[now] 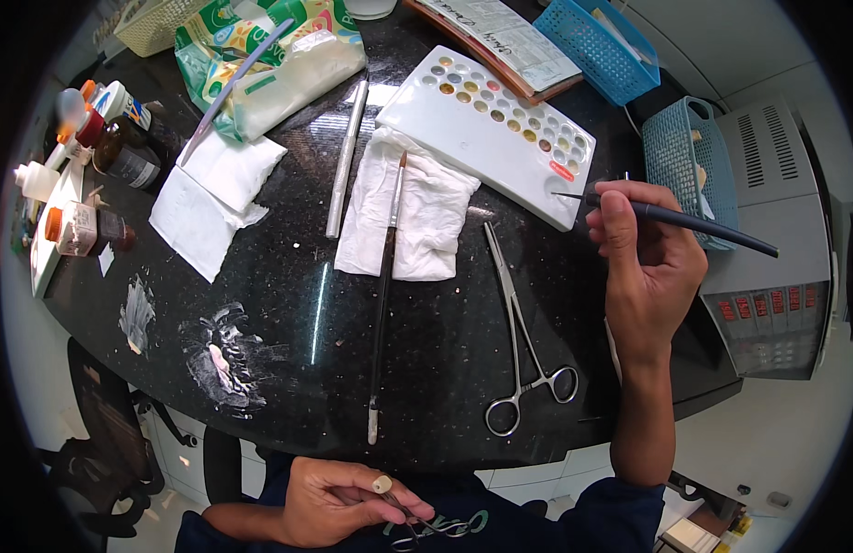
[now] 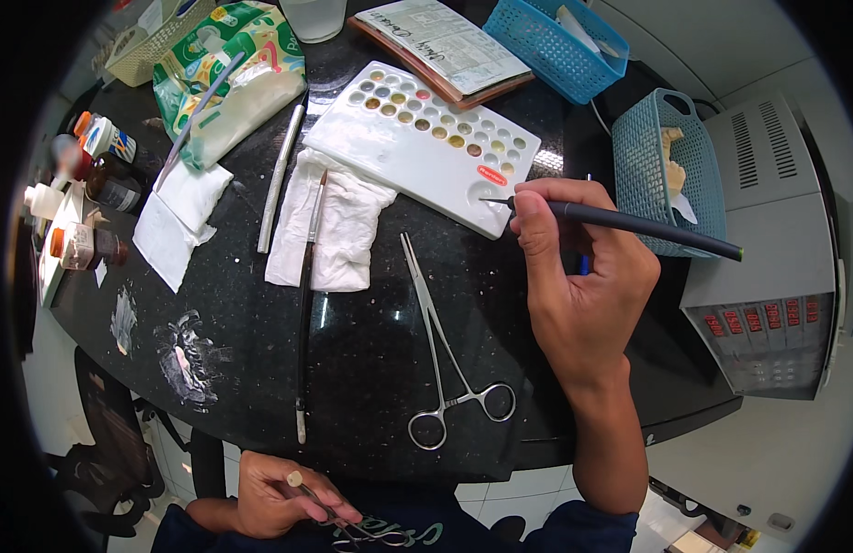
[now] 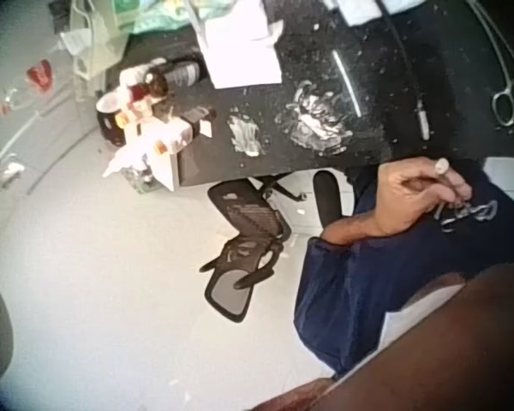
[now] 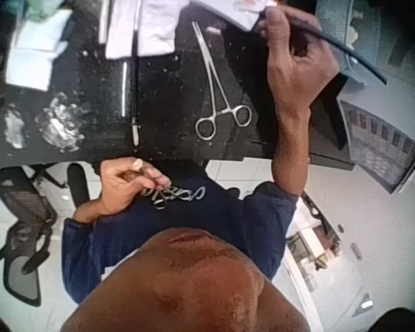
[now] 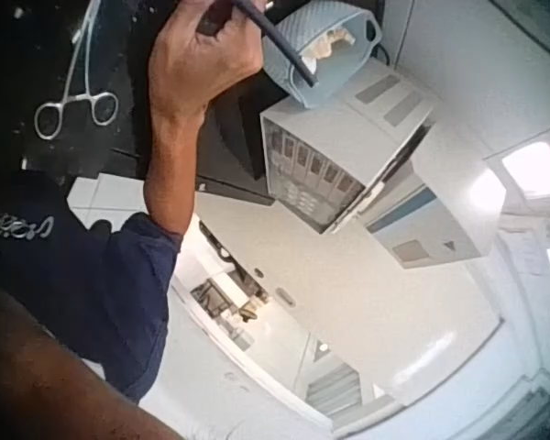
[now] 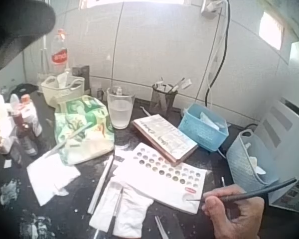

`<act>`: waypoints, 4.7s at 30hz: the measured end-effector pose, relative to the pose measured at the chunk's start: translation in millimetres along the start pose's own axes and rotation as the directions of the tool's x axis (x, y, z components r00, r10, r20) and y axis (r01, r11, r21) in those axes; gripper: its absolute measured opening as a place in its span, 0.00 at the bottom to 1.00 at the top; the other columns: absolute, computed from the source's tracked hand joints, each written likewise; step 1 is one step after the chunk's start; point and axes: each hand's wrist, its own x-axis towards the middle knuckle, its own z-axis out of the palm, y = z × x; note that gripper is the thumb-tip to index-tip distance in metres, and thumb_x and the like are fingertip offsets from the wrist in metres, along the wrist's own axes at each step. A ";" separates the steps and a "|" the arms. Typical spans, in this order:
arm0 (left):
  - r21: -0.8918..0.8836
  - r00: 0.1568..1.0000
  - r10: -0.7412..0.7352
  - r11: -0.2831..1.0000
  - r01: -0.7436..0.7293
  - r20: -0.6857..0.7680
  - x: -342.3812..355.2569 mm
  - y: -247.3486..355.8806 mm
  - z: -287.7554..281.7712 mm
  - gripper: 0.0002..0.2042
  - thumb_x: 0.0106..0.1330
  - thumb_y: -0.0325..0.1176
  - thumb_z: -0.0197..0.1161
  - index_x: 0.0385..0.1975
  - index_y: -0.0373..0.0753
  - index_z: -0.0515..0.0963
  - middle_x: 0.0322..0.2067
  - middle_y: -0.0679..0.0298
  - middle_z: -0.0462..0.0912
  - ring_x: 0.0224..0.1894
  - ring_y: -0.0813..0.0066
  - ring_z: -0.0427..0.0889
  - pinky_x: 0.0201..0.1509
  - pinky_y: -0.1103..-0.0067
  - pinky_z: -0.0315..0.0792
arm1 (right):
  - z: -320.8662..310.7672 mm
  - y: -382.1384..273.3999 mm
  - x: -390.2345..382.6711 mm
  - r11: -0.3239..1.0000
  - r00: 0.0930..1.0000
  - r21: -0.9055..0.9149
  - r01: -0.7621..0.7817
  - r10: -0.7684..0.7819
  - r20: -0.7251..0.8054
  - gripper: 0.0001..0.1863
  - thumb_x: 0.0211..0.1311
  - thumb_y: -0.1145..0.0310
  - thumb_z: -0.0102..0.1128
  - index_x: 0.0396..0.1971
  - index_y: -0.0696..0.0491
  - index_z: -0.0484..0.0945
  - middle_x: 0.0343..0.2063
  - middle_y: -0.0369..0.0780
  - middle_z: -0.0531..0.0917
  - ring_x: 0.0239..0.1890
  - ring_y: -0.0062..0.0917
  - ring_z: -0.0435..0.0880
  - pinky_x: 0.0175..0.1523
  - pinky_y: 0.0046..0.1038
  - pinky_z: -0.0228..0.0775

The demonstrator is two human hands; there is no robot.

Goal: Applying stains and glaze to a dental crown using a brush and holding the crown with a hemostat.

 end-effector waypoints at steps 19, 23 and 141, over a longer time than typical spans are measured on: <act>-0.013 1.000 0.021 1.000 -0.021 0.000 0.1 -1.7 0.1 0.06 0.58 0.14 0.59 0.34 0.19 0.75 0.34 0.38 0.80 0.42 0.49 0.82 0.46 0.63 0.80 | 0.3 1.2 1.7 0.994 0.996 -0.070 0.082 -0.085 -0.032 0.07 0.62 0.71 0.59 0.33 0.60 0.79 0.23 0.37 0.81 0.25 0.14 0.79 0.30 0.13 0.68; -0.018 1.000 0.028 0.999 -0.028 0.000 1.4 -1.3 0.3 0.06 0.58 0.14 0.59 0.33 0.18 0.75 0.33 0.38 0.80 0.42 0.49 0.82 0.46 0.63 0.80 | 0.7 0.6 2.7 0.993 0.993 -0.074 0.095 -0.100 -0.058 0.05 0.60 0.75 0.60 0.31 0.62 0.79 0.22 0.38 0.81 0.25 0.15 0.80 0.31 0.14 0.70; -0.364 0.981 -0.178 0.921 0.139 -0.076 0.3 23.0 29.1 0.10 0.67 0.29 0.55 0.42 0.29 0.68 0.32 0.53 0.80 0.33 0.64 0.84 0.33 0.78 0.81 | 19.4 -75.4 -129.5 0.918 0.946 0.348 0.190 -0.266 0.187 0.14 0.38 0.79 0.67 0.29 0.57 0.76 0.20 0.40 0.79 0.17 0.25 0.80 0.22 0.20 0.71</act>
